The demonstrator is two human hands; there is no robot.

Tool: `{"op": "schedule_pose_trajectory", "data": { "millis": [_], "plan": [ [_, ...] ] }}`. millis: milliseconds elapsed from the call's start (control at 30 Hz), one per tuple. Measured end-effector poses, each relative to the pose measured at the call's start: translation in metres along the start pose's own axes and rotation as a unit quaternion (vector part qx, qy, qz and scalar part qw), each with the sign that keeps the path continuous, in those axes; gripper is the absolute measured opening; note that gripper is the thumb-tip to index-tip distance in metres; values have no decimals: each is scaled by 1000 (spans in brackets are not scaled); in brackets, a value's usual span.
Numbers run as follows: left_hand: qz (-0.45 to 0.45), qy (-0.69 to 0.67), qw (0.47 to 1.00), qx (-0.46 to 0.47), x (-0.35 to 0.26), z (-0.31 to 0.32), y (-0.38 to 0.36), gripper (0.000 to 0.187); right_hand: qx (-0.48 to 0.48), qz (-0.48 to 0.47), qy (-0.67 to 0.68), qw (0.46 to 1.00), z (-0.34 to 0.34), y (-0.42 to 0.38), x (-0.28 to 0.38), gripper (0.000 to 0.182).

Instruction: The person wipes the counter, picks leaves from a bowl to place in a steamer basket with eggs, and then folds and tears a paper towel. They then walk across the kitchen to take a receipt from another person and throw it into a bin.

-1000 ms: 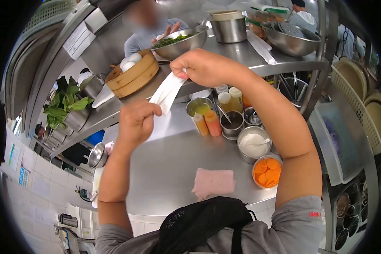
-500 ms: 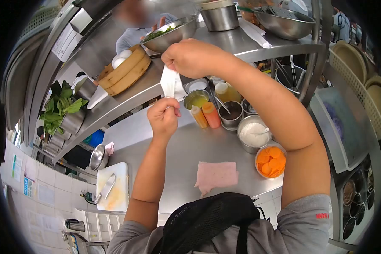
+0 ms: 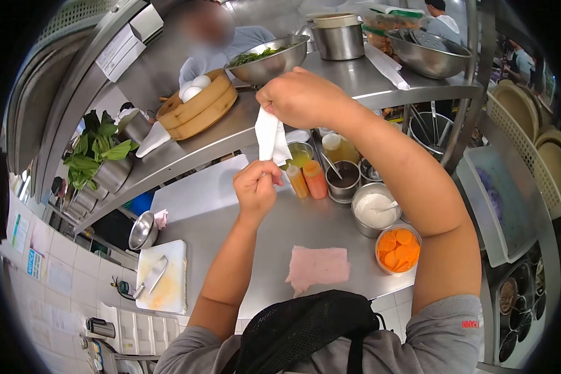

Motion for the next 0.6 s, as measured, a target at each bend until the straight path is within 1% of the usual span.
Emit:
{"op": "schedule_pose_trajectory", "data": {
  "millis": [67,133,167,200,233,267,333,367,433,467,533,567,600],
  "plan": [
    [-8,-6,1000,-2,0,-1,0,24,6,12,4,1000,2,0,-2,10],
    [-135,-113,980,91,6,1,-1,19,-12,-19,-9,1000,3,-1,-2,9],
    [-135,-114,980,95,2,0,0,19,-15,-16,-9,1000,2,-1,-4,9],
    [-135,-179,967,121,-4,1,0,13,-19,-23,-11,1000,2,-1,-5,9],
    [-136,-243,950,146,-7,3,-1,12,-23,-29,-12,999,1,-1,-5,8],
    [-138,-243,948,150,-2,3,-2,12,-24,-25,-10,999,0,-1,-5,8],
    [-117,-344,921,141,4,3,-4,30,-29,-42,-1,999,-2,-2,-2,7],
    [-120,-344,920,142,4,4,-5,30,-28,-40,1,999,0,-1,-4,7],
    [-241,-368,894,85,11,6,-6,50,-34,-42,25,998,1,1,-8,5],
    [-243,-369,893,87,8,8,-3,50,-34,-40,25,998,1,0,-8,5],
    [-274,-355,888,104,0,15,2,66,-36,-41,20,998,-1,-1,-7,2],
    [-275,-356,887,104,-6,15,8,66,-35,-39,20,998,-1,-1,-6,2],
    [-294,-371,870,136,-13,18,14,65,-36,-30,18,999,-2,-2,-6,7]
  ]
}}
Point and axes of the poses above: each hand's wrist, its own y-axis towards the middle knuckle, its own z-axis out of the palm, x = y × z, the point moved 4 cm from there along y, towards the middle knuckle, and after that the axes turned 10 degrees about y, right-handed, at the moved point
